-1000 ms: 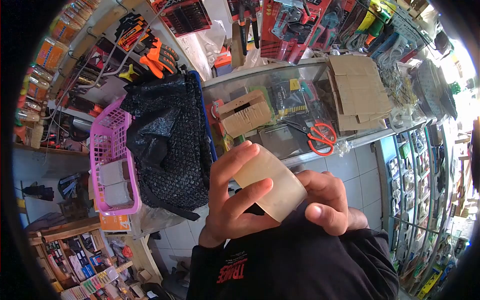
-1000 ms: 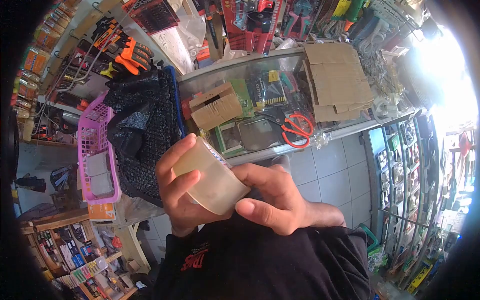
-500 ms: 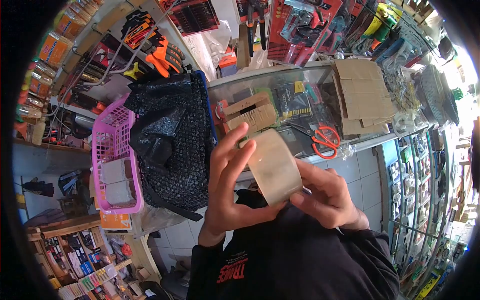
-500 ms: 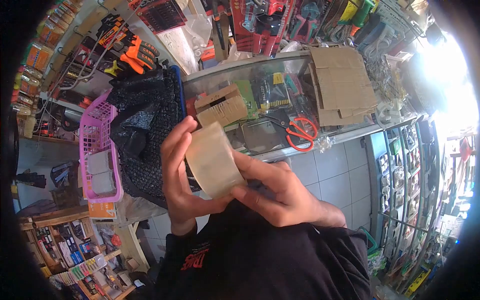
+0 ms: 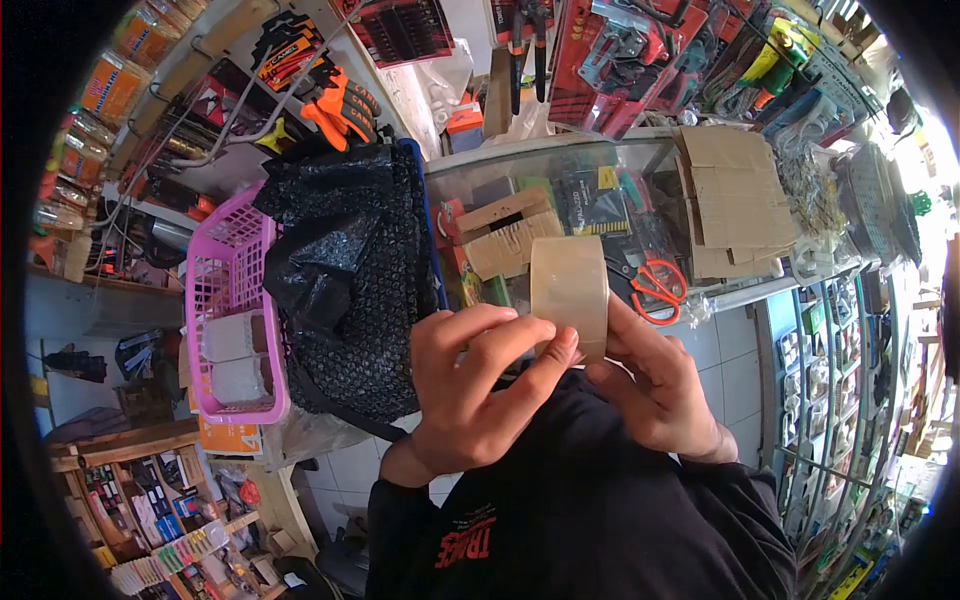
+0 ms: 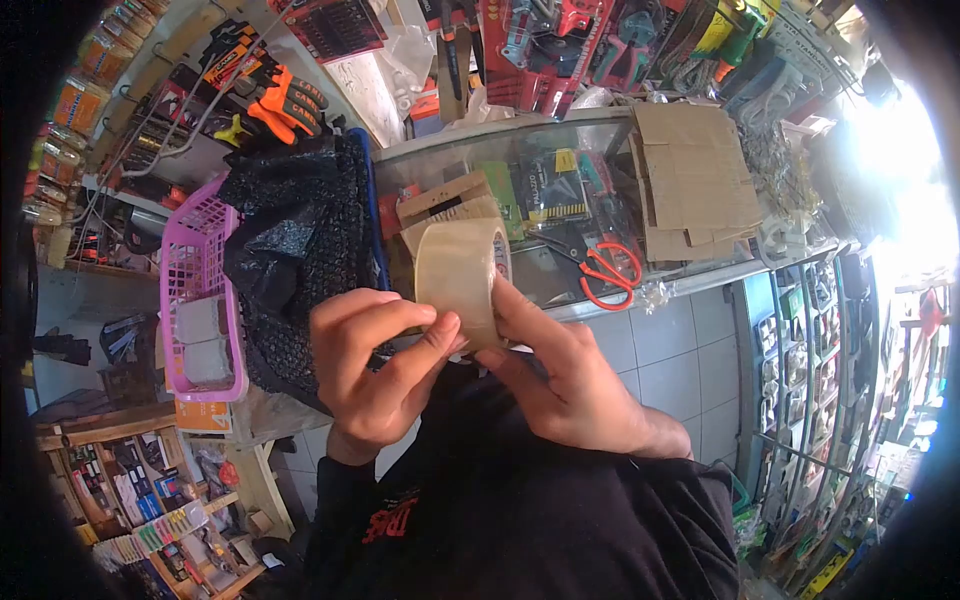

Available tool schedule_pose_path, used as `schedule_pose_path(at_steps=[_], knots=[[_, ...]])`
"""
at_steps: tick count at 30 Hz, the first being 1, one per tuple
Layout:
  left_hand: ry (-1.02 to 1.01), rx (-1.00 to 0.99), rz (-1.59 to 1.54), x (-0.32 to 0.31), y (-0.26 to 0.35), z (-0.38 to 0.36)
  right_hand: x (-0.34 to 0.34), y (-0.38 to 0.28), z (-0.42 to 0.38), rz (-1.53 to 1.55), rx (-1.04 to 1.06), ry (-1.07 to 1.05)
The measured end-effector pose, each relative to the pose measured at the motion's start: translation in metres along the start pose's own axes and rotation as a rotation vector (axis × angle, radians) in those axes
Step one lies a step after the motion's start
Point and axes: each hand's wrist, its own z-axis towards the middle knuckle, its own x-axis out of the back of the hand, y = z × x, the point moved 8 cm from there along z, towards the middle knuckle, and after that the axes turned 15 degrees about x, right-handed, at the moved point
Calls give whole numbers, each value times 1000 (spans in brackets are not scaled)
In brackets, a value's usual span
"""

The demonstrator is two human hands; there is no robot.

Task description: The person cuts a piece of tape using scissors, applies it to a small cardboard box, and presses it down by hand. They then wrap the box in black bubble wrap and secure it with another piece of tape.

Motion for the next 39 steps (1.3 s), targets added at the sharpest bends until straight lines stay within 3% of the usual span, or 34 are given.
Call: schedule_pose_path(at_steps=[9, 14, 24, 27, 31, 34, 39], knots=[[-37, -70, 86, -31, -12, -7, 5, 31, -4, 29, -83, 139], [-81, 37, 97, -51, -26, -2, 4, 48, -2, 117, -117, 194], [-413, 404, -243, -85, -65, -2, 11, 52, -1, -240, -188, 114], [-510, 526, -390, -93, -75, -2, 12, 53, -1, -204, -186, 69], [-784, 842, -703, -98, -85, -5, 15, 44, -9, -66, -90, 54], [-878, 849, -741, -85, -68, 10, 25, 45, -24, 19, 12, 114], [-632, 427, -532, -57, -39, 40, 25, 26, -30, -187, 297, 111]])
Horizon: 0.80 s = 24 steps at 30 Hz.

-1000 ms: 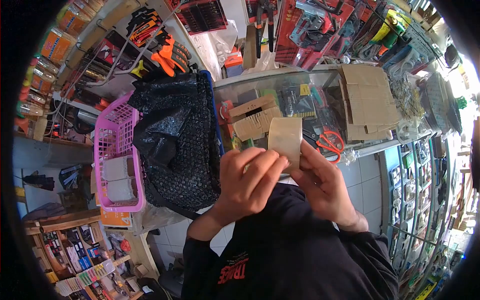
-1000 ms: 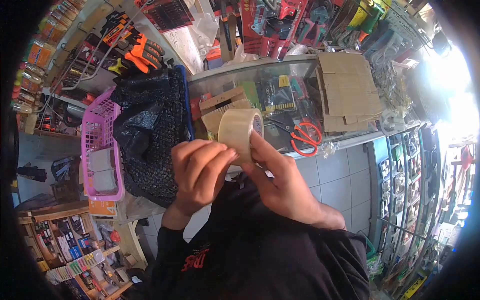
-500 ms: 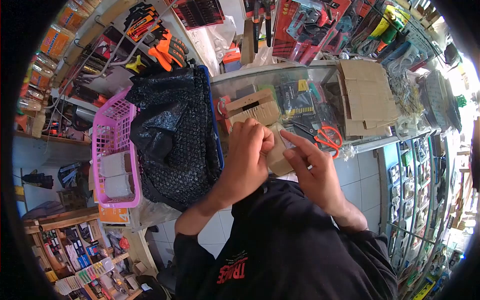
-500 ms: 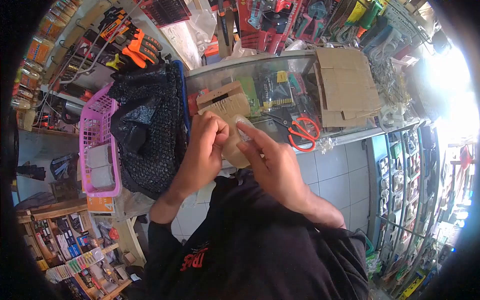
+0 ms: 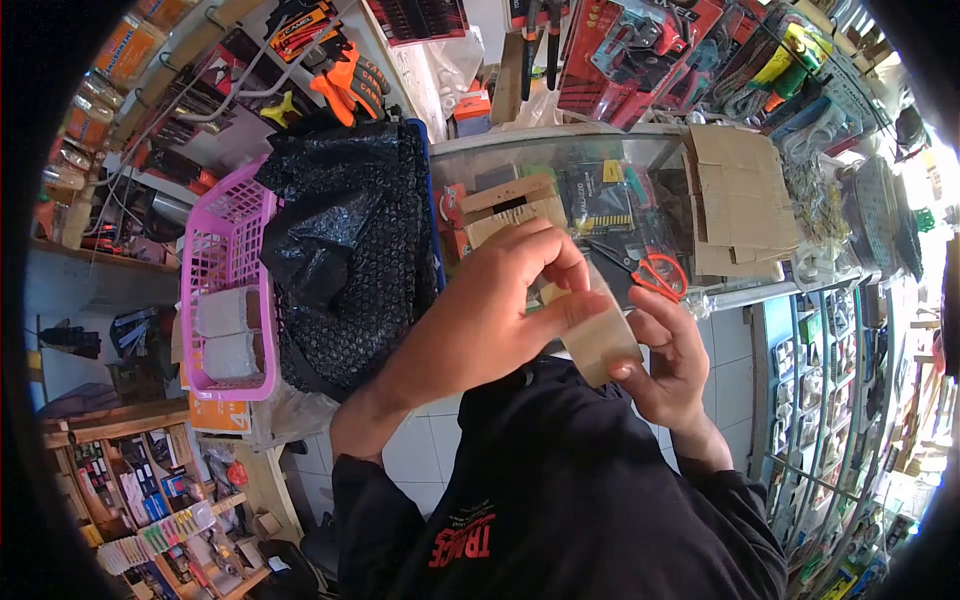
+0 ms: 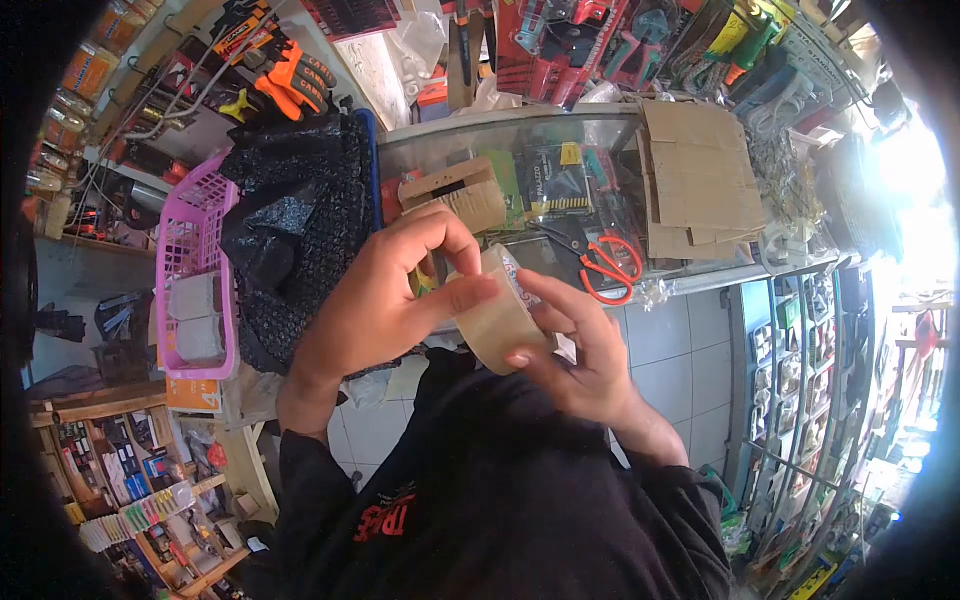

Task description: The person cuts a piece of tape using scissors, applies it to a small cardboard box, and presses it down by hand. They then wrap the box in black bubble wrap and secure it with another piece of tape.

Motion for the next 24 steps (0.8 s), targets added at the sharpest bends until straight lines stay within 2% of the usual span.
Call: schedule_pose_path(at_steps=[4, 7, 16, 19, 22, 24], knots=[[180, -161, 176, -2, 14, -7, -3, -11, 6, -155, 78, 27], [206, -112, 90, -6, 12, -9, -3, -12, 4, -194, 24, 84], [261, -127, 192, 2, 5, 3, -18, 0, 7, 29, -219, 311], [264, -71, 130, 0, -1, 11, -20, 5, 9, 92, -296, 381], [361, -188, 175, -2, -1, 13, -19, 12, 9, 143, -275, 414], [376, -187, 200, -3, 0, 15, -20, 16, 7, 126, -251, 402]])
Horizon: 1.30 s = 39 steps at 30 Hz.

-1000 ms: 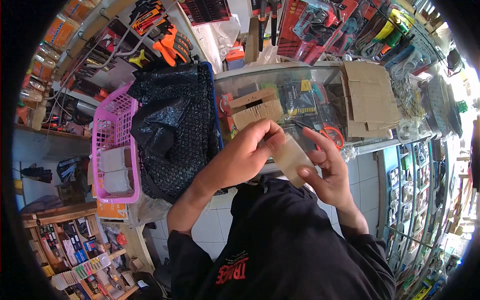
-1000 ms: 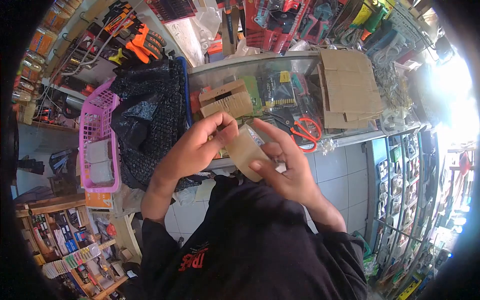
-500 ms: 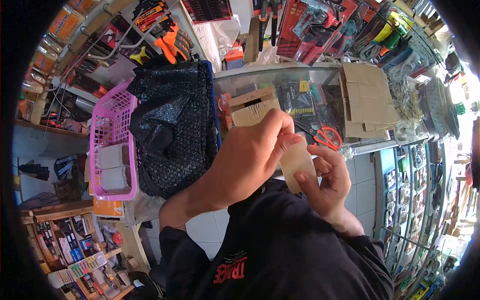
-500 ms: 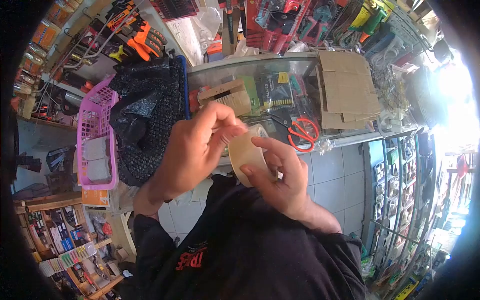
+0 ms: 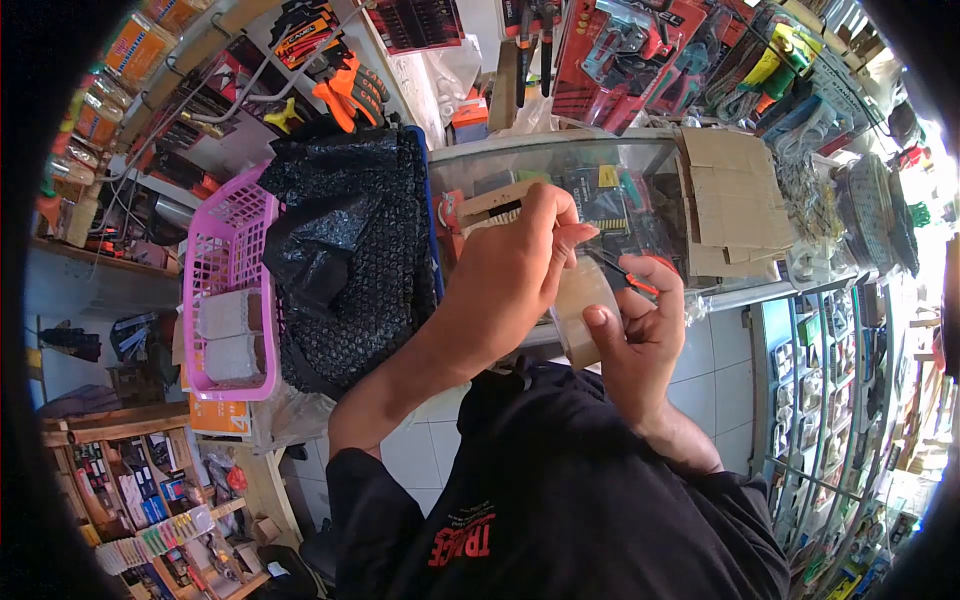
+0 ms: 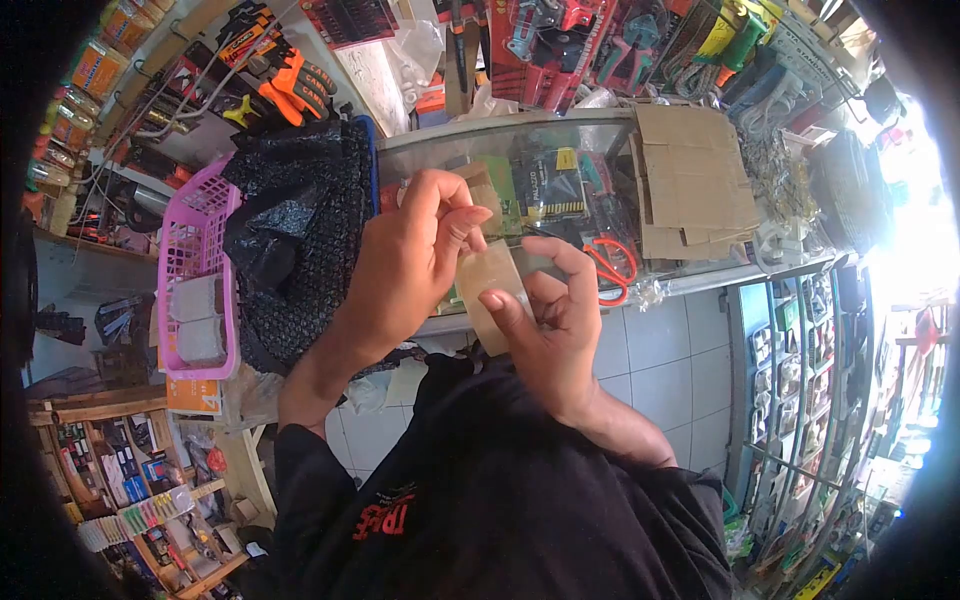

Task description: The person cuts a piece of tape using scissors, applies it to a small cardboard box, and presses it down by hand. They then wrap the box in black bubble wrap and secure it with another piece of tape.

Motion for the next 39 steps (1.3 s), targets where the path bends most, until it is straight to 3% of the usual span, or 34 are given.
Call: schedule_pose_path(at_steps=[10, 16, 19, 23, 25, 29, 33, 36, 39], knots=[[-129, 162, 48, -7, -25, 8, -3, 22, -11, 39, -66, -127], [-186, 179, 55, -37, -64, 1, 12, 109, -28, 52, -172, -94], [-298, 269, -17, -56, -85, 4, 16, 135, -38, -64, -125, -70], [-325, 144, 70, -69, -94, 7, 25, 134, -43, -201, -151, -103], [-258, 12, 97, -68, -88, 8, 33, 104, -28, -436, 40, -205], [-353, 7, 106, -67, -83, 7, 84, 82, -7, -945, 278, -414], [-355, -32, 95, -70, -84, 8, 124, 106, -1, -1111, 2, -616], [-356, -34, 75, -72, -85, 11, 125, 126, 3, -1090, 123, -642], [-334, -50, 77, -71, -83, 12, 128, 133, 8, -1036, 24, -663]])
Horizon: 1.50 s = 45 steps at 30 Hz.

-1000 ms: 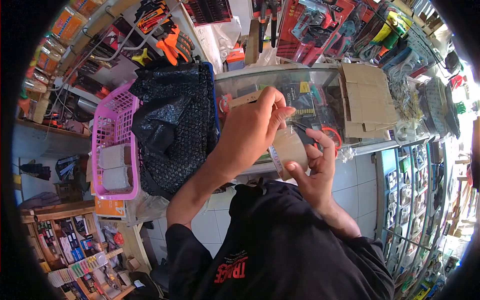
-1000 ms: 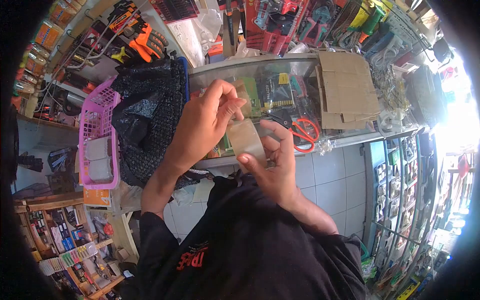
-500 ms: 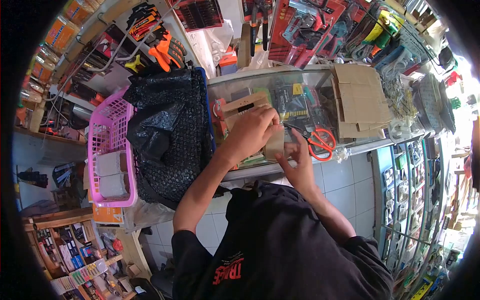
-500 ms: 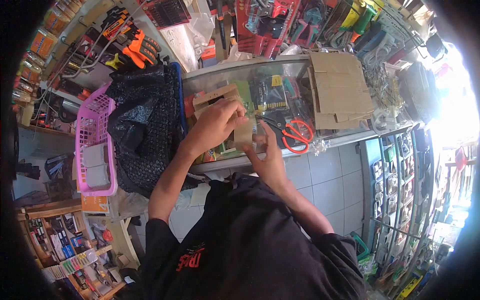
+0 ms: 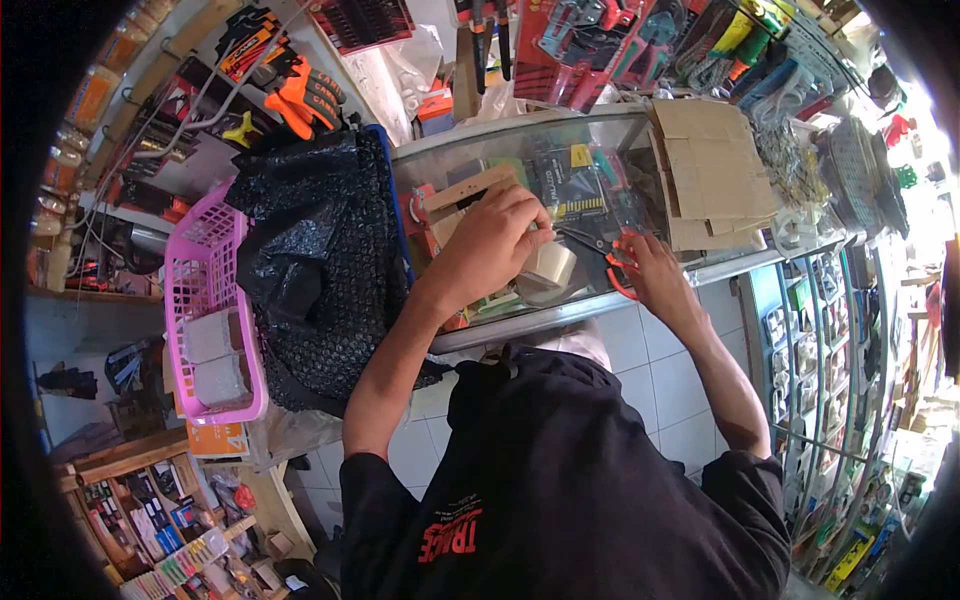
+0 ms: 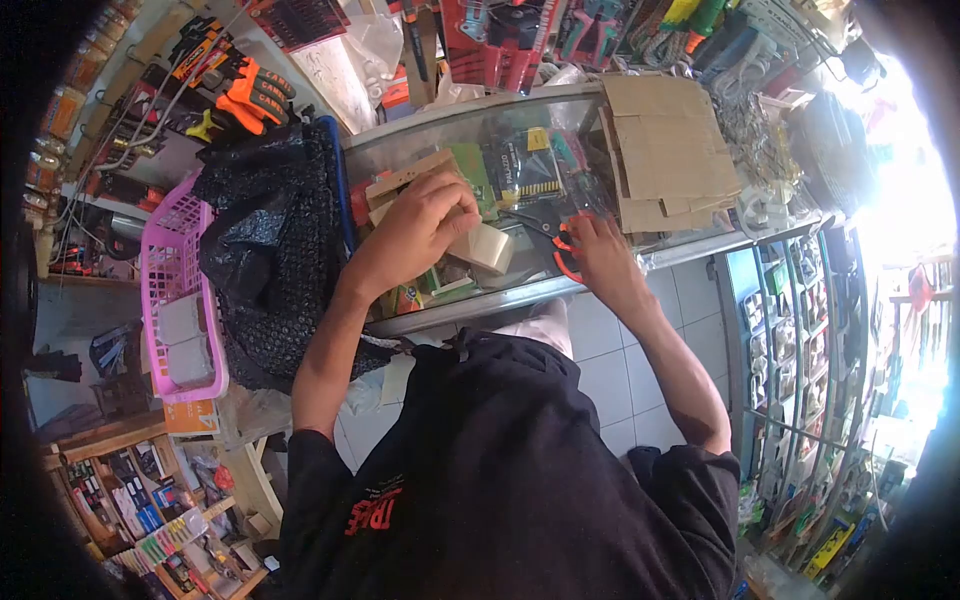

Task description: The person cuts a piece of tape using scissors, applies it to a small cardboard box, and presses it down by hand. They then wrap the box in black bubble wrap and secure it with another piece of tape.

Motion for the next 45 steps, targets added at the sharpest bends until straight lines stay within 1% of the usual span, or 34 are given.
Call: schedule_pose_path(at_steps=[3, 6, 9, 12, 15, 16, 19, 22, 25, 28, 31, 34, 37, 40, 43, 45], knots=[[12, 1, 4, 1, 0, 0, -8, 2, -1, -172, 91, -56], [38, 19, 2, 2, 3, -3, -6, 5, -8, -29, -4, -147], [62, 54, 36, 6, 10, -7, 18, -4, -14, 11, 28, -61], [84, 68, 76, 9, 17, -11, 46, -11, -20, 206, -65, -14], [72, 83, 60, 12, 26, -12, 70, -20, -19, 240, -42, 27], [62, 90, 48, 13, 27, -12, 74, -20, -18, 299, -54, 59], [102, 98, 82, 13, 18, -11, 73, -11, -22, 338, -90, -20], [49, 133, 34, 8, 10, -15, 69, -8, -26, 253, 39, -6], [56, 143, 83, 10, 15, -19, 67, -9, -28, 286, 2, -19], [107, 92, 92, 16, 23, -20, 85, -31, -18, 142, 141, -7], [62, 122, 110, 21, 29, -23, 105, -57, -3, 48, 303, 47], [46, 126, 91, 21, 20, -23, 104, -66, 10, 102, 338, -30], [0, 157, 101, 15, 11, -24, 97, -75, 24, 50, 384, -133], [-2, 152, 90, 13, 10, -23, 87, -77, 36, 22, 382, -183], [-10, 193, 27, 13, 4, -24, 85, -80, 47, 27, 418, -165], [0, 167, 38, 16, 8, -25, 84, -83, 53, 22, 434, -200]])
